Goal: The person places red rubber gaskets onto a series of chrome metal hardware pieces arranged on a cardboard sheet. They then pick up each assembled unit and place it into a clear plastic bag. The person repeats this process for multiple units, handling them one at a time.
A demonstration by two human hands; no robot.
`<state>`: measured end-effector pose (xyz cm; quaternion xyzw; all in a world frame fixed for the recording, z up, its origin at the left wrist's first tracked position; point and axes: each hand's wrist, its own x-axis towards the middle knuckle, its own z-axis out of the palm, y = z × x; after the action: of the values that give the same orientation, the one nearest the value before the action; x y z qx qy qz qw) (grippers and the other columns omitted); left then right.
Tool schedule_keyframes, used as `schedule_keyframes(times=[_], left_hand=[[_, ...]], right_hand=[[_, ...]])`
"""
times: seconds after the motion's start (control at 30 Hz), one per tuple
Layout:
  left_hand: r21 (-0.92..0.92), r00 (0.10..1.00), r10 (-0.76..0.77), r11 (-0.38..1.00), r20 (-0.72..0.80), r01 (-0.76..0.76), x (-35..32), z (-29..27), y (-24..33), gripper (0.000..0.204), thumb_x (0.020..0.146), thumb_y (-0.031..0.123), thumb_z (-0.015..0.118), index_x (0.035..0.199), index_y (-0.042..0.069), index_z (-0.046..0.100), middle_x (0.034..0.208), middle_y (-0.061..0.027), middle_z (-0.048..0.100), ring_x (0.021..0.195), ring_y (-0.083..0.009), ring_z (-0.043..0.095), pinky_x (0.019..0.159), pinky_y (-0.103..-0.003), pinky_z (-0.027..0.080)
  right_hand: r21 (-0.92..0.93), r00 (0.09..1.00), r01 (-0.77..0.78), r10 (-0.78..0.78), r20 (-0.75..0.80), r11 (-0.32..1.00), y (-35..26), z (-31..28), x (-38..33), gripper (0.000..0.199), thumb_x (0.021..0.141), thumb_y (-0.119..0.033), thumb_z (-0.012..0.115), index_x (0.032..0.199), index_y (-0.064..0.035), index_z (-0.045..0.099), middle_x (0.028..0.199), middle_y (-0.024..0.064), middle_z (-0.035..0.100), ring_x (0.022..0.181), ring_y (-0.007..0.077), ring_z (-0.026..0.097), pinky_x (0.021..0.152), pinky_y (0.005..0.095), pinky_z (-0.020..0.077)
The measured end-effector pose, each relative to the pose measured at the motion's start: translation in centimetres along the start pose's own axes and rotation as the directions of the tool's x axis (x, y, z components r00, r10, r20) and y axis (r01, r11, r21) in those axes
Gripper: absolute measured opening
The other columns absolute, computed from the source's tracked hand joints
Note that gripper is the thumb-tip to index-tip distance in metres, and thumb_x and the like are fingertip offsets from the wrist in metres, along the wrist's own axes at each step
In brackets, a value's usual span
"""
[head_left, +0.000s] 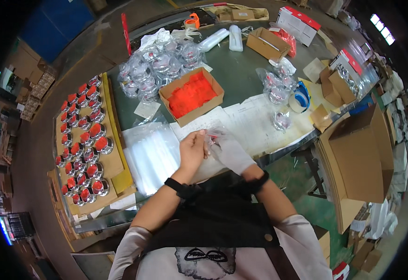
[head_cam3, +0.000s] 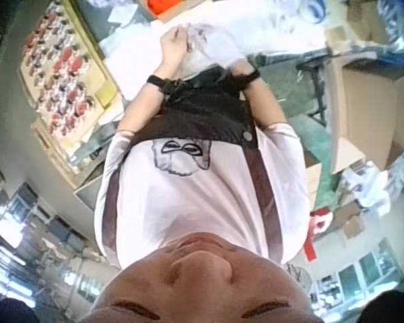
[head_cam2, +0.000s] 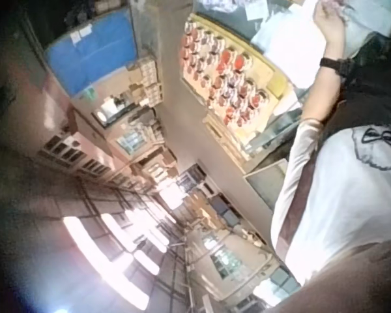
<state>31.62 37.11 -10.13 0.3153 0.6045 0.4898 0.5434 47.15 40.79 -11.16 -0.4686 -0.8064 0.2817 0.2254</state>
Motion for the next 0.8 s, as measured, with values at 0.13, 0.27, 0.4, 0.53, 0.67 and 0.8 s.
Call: schedule_keyframes(times=[0.13,0.27,0.4,0.53,0.67,0.8], left_hand=[[-0.229,0.992,-0.121,0.965,0.031,0.125,0.2,-0.5,1.1,0.026,0.099,0.019,0.052,0.11,-0.002,0.062,0.084,-0.0065,0.061,0.066,-0.0157,0.06,0.058,-0.028,0.05],[0.217,0.888,0.328,0.888,0.322,-0.406,0.6,-1.3,-1.0,0.02,0.093,0.014,0.056,0.108,0.004,0.064,0.096,-0.0114,0.055,0.082,-0.0238,0.06,0.07,-0.036,0.051],[0.805,0.858,0.18,0.297,0.481,-0.513,-0.2,-1.0,-4.3,0.023,0.086,0.017,0.062,0.108,0.01,0.067,0.099,-0.0161,0.05,0.085,-0.0329,0.058,0.074,-0.041,0.05],[0.791,0.877,0.116,0.39,0.466,-0.472,-0.1,-1.0,-4.1,0.03,0.083,0.023,0.065,0.111,0.011,0.066,0.1,-0.0165,0.049,0.087,-0.0342,0.058,0.074,-0.042,0.051],[0.815,0.91,0.205,0.406,0.361,-0.415,-0.8,-0.5,-3.7,0.047,0.082,0.026,0.066,0.127,0.015,0.058,0.101,-0.0156,0.048,0.088,-0.0333,0.058,0.075,-0.041,0.051],[0.807,0.877,0.213,0.346,0.43,-0.479,0.8,0.3,-4.4,0.053,0.081,0.02,0.068,0.132,0.014,0.056,0.104,-0.0144,0.048,0.088,-0.0312,0.058,0.073,-0.039,0.052]], right_hand=[[-0.421,0.93,0.098,-0.233,-0.283,0.902,-4.6,-5.6,-2.4,0.027,0.084,-0.024,0.065,0.1,-0.0011,0.065,0.082,0.017,0.067,0.075,0.0315,0.066,0.069,0.0413,0.0513],[0.432,0.866,-0.479,0.492,0.089,0.765,3.8,1.1,-3.8,0.027,0.084,-0.012,0.066,0.108,-0.0002,0.062,0.089,0.0151,0.067,0.078,0.0281,0.067,0.073,0.0355,0.052],[0.361,0.96,-0.279,0.247,0.131,0.89,1.0,-1.2,-3.0,0.026,0.084,-0.006,0.06,0.11,-0.0052,0.061,0.104,0.0142,0.065,0.082,0.0259,0.065,0.071,0.0334,0.0504],[-0.324,0.947,0.306,-0.25,0.201,0.895,1.5,-1.1,-2.3,0.022,0.086,-0.01,0.055,0.107,-0.0073,0.061,0.106,0.0132,0.065,0.081,0.0274,0.065,0.069,0.0349,0.0503],[-0.451,0.935,0.292,-0.153,0.32,0.844,3.6,1.3,0.4,0.02,0.09,-0.015,0.049,0.104,-0.0096,0.061,0.101,0.0087,0.066,0.079,0.0309,0.065,0.068,0.039,0.0516],[-0.33,0.935,0.332,-0.263,0.236,0.884,5.5,0.4,0.9,0.02,0.092,-0.017,0.046,0.101,-0.0102,0.062,0.09,0.0105,0.066,0.076,0.0303,0.066,0.065,0.0424,0.0524]])
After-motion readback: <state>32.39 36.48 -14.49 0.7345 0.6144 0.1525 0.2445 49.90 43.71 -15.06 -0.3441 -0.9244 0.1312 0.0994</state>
